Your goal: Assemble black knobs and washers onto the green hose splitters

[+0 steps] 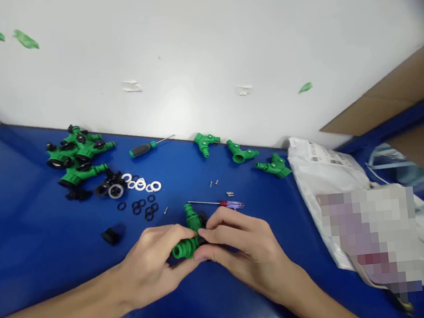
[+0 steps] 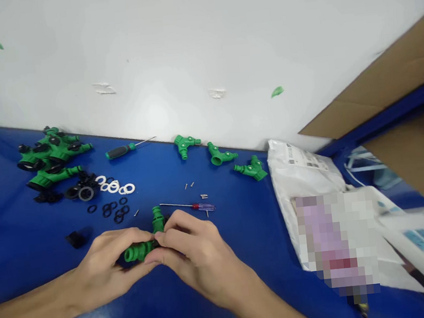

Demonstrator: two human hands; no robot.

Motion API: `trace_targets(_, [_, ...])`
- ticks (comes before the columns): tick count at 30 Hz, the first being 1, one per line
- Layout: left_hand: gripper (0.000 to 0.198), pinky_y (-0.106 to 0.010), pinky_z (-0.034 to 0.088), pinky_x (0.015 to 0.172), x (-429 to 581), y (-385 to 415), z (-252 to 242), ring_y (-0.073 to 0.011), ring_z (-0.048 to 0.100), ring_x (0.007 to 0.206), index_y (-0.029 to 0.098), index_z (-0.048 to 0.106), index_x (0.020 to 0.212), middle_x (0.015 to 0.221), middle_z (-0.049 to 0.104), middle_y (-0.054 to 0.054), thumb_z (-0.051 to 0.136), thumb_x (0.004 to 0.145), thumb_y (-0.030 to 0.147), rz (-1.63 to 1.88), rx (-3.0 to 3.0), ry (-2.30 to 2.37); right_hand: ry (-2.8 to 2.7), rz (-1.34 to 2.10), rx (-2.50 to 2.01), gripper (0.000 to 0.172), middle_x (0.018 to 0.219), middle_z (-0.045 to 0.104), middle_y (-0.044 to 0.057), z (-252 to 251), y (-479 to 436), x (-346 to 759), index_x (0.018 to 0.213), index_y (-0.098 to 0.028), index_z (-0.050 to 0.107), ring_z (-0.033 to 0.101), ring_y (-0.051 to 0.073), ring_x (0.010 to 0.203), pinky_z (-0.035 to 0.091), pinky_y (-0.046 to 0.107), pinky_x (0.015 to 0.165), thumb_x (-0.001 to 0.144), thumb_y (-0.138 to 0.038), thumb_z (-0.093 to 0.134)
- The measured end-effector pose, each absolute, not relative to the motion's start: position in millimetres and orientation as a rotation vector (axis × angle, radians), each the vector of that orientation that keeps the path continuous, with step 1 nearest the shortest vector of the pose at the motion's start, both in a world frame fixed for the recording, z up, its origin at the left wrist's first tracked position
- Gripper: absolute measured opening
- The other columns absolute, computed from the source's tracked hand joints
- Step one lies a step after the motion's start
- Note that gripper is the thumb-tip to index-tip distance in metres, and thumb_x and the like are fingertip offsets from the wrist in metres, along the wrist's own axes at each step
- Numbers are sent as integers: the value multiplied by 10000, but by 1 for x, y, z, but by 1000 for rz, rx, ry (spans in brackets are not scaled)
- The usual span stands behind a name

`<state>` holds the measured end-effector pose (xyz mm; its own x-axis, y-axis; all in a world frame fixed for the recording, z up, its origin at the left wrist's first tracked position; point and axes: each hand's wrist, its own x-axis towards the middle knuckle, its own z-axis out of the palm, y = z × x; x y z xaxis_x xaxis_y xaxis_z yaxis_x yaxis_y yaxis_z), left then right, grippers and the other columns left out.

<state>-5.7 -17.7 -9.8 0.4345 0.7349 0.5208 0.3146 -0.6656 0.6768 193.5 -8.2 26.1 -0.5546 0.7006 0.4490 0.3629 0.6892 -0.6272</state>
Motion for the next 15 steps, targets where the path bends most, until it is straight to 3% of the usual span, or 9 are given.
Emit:
trace_targets(5, [164,-135,485,518,-5,-19,-6,-64,605,510,230,622,956,668,673,87,734,841,198,1091,2109,975,-2202,818,-785,106,912,626,75,35,-4,202,958,-133,744,596,112,698,500,219,621,915,-139,647])
trace_targets(15, [126,-125,527,597,-8,-16,-10,-65,659,559,230,621,961,736,722,72,704,871,256,1175,2249,1019,-2328,880,-929,172,846,641,70,52,-1,195,905,-102,750,605,133,731,485,244,691,948,-145,589])
